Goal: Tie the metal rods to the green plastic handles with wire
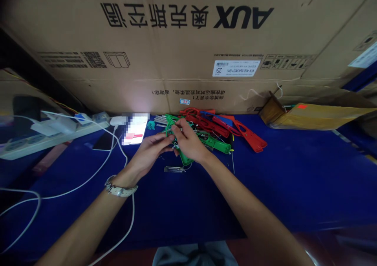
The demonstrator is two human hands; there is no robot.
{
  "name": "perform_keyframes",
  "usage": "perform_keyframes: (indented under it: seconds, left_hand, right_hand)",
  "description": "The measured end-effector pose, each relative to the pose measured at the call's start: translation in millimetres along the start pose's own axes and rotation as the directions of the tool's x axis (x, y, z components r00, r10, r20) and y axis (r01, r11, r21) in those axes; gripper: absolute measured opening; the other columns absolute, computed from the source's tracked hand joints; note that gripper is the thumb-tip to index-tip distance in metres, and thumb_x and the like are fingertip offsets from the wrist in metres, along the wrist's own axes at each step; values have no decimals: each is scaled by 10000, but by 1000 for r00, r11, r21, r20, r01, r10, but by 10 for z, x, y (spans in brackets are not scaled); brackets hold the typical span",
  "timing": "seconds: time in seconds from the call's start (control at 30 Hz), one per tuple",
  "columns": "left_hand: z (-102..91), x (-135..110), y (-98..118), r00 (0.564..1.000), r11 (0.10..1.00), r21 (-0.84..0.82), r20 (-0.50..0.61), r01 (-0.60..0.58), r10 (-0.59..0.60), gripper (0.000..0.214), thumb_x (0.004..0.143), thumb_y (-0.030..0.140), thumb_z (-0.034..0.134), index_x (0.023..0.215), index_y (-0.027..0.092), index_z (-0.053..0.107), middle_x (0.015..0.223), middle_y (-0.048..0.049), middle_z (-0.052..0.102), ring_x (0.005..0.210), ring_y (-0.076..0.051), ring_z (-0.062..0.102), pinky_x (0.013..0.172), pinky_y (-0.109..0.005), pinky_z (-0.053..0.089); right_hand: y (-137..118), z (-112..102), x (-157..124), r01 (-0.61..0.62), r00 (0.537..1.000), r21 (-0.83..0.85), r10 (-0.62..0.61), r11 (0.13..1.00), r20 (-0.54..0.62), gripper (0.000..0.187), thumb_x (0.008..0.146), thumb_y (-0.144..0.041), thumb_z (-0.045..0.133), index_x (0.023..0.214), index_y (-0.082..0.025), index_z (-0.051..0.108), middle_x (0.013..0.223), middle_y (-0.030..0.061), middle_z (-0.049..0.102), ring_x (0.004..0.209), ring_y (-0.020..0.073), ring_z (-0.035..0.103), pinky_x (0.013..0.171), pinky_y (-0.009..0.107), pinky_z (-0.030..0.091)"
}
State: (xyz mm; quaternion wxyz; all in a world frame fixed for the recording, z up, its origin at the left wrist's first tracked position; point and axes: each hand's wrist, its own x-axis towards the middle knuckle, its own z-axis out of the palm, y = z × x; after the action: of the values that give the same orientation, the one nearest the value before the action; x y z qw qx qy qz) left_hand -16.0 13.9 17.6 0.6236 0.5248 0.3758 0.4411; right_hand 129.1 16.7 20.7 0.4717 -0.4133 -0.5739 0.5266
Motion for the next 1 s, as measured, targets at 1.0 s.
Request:
perform_keyframes:
  seconds: [1.0]
  left_hand:
    - [-278, 117, 1, 991, 996, -22, -95, 90, -92, 291, 682, 376, 865, 839, 155, 759, 799, -14, 741, 743, -131, 705, 774, -283, 605]
  right_hand:
    - [-163, -362, -76, -292, 956, -652, 239, 700, -171, 383, 899, -419, 588, 600, -181, 602, 522, 22, 617, 521, 137, 546, 569, 264, 400]
